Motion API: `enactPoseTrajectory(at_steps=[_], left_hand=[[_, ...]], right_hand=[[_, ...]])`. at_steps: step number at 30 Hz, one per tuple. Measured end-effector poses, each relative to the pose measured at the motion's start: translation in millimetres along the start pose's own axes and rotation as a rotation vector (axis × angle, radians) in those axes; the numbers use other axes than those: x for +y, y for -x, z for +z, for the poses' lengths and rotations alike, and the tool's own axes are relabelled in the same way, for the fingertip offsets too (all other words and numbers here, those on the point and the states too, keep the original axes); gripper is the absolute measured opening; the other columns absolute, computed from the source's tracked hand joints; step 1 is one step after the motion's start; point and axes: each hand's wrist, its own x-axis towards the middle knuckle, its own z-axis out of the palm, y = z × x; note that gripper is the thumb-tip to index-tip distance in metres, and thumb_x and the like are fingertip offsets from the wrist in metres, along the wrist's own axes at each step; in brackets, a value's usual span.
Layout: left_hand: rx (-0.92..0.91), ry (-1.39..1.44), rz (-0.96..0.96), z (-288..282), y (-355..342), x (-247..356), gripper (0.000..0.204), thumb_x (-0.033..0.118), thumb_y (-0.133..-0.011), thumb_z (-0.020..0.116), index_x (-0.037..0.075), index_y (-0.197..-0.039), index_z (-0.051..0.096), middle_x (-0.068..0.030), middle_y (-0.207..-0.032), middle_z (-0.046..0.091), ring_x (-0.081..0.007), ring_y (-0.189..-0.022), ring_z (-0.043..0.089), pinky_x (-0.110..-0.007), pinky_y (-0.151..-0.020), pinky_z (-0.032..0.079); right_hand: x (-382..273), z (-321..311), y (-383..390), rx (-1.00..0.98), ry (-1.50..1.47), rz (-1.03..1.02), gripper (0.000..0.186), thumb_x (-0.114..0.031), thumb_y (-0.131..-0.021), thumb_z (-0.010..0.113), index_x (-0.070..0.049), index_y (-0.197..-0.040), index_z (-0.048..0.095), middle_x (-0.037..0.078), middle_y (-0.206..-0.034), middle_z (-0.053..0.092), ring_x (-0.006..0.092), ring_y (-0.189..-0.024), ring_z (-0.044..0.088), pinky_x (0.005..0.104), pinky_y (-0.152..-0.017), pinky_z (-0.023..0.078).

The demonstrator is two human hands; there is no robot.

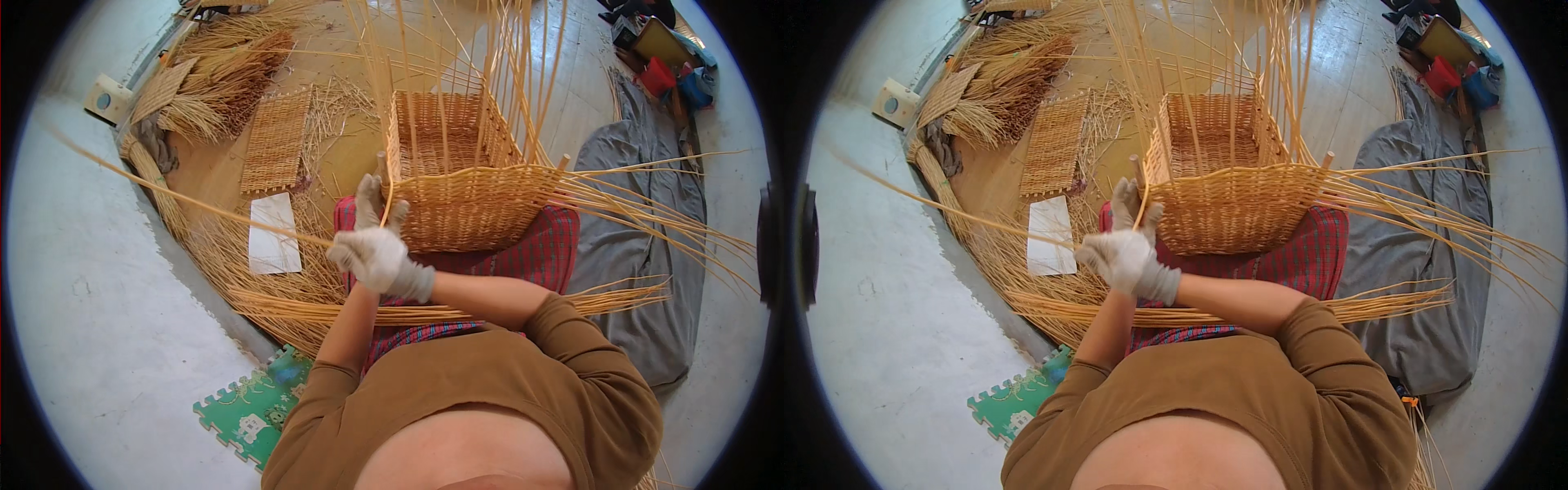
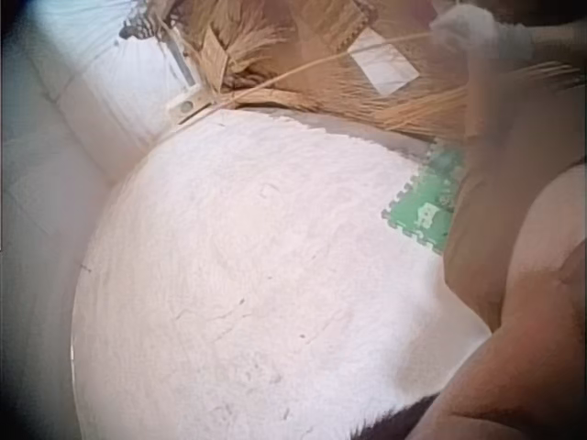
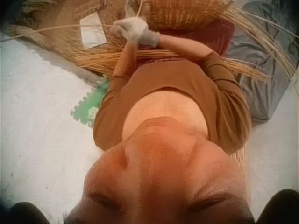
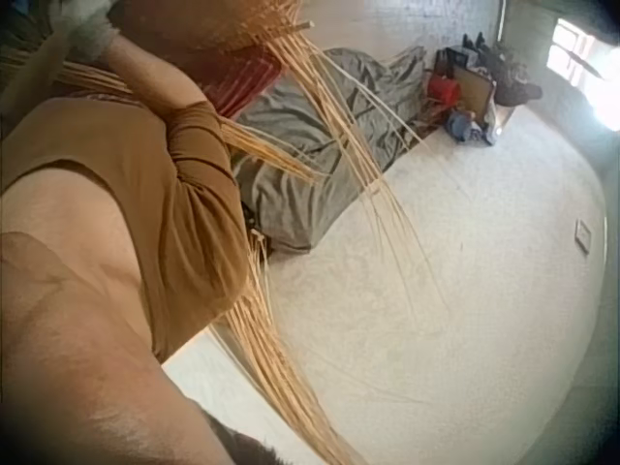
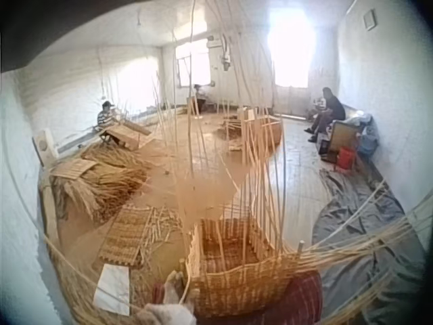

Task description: Weaving a rectangular wicker basket by hand.

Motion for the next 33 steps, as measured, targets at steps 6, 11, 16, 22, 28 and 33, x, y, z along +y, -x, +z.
enactPoseTrajectory(at_steps=[6, 11, 16, 22, 28, 33], left_hand=[[0.113, -0.002, -0.260, -32.0, -18.9, -9.2, 0.047, 0.038, -0.107, 0.056, 0.001, -0.135, 0.055, -0.0123, -0.128, 0.067, -0.0236, -0.119, 0.065, -0.035, -0.099, 0.054], [-0.079, 0.060, -0.518, -59.9, -88.7, -28.7, 0.033, 0.031, -0.099, 0.070, 0.004, -0.118, 0.066, -0.0078, -0.107, 0.072, -0.0185, -0.094, 0.069, -0.034, -0.081, 0.058], [-0.372, -0.241, -0.742, -50.2, -140.1, -6.0, 0.024, 0.018, -0.087, 0.085, 0.003, -0.104, 0.076, -0.0032, -0.087, 0.073, -0.0102, -0.079, 0.065, -0.030, -0.063, 0.053], [-0.503, -0.212, -0.769, -32.0, -144.8, -1.3, 0.024, 0.017, -0.085, 0.086, 0.002, -0.100, 0.075, -0.0016, -0.086, 0.071, -0.0082, -0.073, 0.062, -0.025, -0.068, 0.051], [0.155, -0.550, -0.220, 3.4, -65.8, 36.1, 0.040, 0.011, -0.093, 0.076, 0.005, -0.130, 0.064, -0.0080, -0.116, 0.074, -0.0153, -0.093, 0.068, -0.031, -0.091, 0.053], [-0.410, -1.066, -0.053, 23.7, -46.5, 48.9, 0.046, 0.015, -0.087, 0.076, 0.010, -0.131, 0.065, -0.0137, -0.128, 0.068, -0.0302, -0.113, 0.067, -0.037, -0.095, 0.053]], right_hand=[[-3.9, 40.3, -79.2, -0.150, 0.003, -0.012, 0.021, -0.028, -0.100, 0.060, -0.009, -0.091, 0.065, 0.015, -0.084, 0.070, 0.0355, -0.084, 0.069, 0.0469, -0.074, 0.053], [20.6, -4.1, -186.2, -0.173, -0.198, -0.472, 0.023, -0.031, -0.103, 0.055, -0.011, -0.114, 0.062, 0.016, -0.102, 0.072, 0.0293, -0.089, 0.071, 0.0425, -0.079, 0.055], [28.0, -79.9, -183.2, -0.080, 0.186, -0.048, 0.022, -0.020, -0.103, 0.054, -0.017, -0.124, 0.063, 0.013, -0.109, 0.072, 0.0283, -0.102, 0.069, 0.0396, -0.085, 0.055], [46.1, -135.3, -33.2, 0.257, -0.572, 0.130, 0.018, -0.022, -0.105, 0.056, -0.005, -0.108, 0.060, 0.011, -0.099, 0.066, 0.0251, -0.091, 0.067, 0.0420, -0.086, 0.055], [103.2, -147.9, 74.4, 0.693, -0.996, 0.188, 0.021, -0.025, -0.106, 0.059, -0.006, -0.100, 0.065, 0.001, -0.087, 0.062, 0.0173, -0.083, 0.063, 0.0385, -0.087, 0.057], [131.0, -184.5, 87.2, 0.735, -0.442, 0.419, 0.020, -0.022, -0.097, 0.074, -0.005, -0.107, 0.070, 0.005, -0.095, 0.072, 0.0145, -0.088, 0.070, 0.0301, -0.078, 0.058]])
